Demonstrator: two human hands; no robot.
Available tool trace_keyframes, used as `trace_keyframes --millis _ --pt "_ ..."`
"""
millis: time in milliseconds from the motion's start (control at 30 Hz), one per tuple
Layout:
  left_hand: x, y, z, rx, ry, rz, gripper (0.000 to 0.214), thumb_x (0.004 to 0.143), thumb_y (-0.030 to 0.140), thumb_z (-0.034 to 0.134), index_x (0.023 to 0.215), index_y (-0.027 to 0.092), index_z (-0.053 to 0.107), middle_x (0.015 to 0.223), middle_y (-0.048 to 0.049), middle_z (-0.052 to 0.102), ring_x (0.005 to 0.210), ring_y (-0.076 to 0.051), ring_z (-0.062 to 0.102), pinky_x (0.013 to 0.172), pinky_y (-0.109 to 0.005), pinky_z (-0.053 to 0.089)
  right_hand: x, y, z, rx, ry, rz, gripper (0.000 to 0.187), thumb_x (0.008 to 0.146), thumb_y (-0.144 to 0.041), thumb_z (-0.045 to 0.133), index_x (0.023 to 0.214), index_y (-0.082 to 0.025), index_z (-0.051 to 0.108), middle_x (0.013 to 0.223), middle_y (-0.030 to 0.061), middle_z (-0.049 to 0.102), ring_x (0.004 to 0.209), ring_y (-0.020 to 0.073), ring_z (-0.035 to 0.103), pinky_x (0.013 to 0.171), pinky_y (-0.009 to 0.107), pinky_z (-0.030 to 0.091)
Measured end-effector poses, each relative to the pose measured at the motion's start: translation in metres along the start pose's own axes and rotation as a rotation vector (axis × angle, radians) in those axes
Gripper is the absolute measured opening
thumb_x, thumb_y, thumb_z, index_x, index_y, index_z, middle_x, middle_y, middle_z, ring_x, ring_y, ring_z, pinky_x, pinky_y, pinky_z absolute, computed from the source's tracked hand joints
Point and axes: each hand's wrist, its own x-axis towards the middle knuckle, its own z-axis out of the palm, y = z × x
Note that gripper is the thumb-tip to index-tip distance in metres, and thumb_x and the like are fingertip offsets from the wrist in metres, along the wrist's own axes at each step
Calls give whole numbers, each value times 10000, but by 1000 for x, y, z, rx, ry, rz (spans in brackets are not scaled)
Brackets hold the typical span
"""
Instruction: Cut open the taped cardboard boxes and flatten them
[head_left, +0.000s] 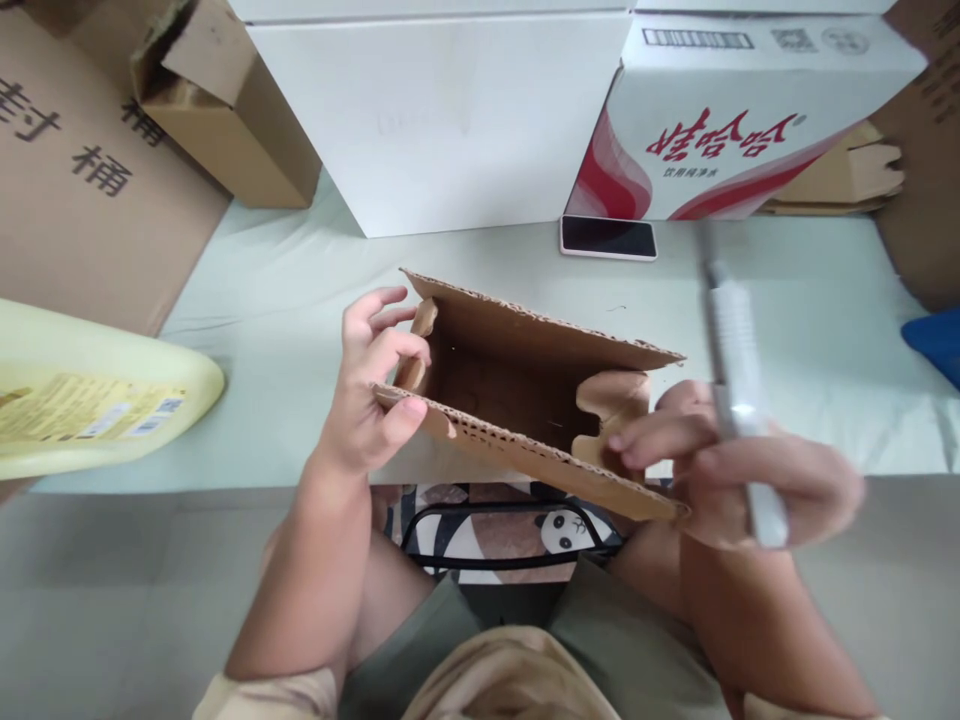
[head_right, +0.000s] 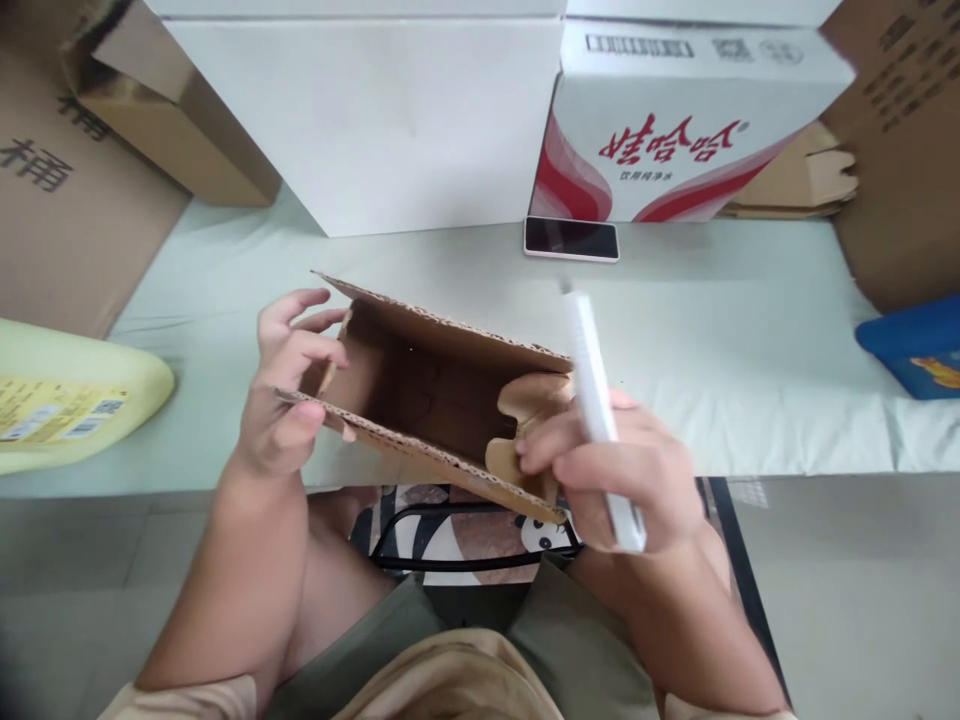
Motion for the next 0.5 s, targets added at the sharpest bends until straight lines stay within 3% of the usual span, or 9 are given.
trace_keyframes --millis 133,267,367,500 --pt "-1 -2 -3 -50 24 -13 573 806 841 632 900 276 647 1429 -114 489 1343 -382 563 1176 -581 515 0 0 5 -45 -98 1 255 962 -392 694 862 -262 499 761 -30 804 709 244 811 775 468 568" --pt "-2 0 -3 -63 27 -37 614 777 879 634 901 277 631 1412 -126 509 1309 -387 566 1032 -558 602 2 1 3 -118 -243 99 296 929 -460 677 885 -265 458 1021 24 845 821 258 806 903 507 514" --pt "-2 2 -3 -85 22 -42 606 789 869 634 913 276 626 1418 -134 503 1295 -397 568 917 -546 635 2 -2 -1 -161 -277 111 255 943 -442 651 924 -276 458 1085 11 842 834 249 777 874 484 493" --pt "-3 2 -2 -91 6 -51 621 803 868 622 937 261 609 1442 -150 483 1303 -405 571 947 -567 618 4 -5 2 -146 -281 88 214 942 -380 638 943 -273 453 1055 3 840 765 223 741 771 444 460"
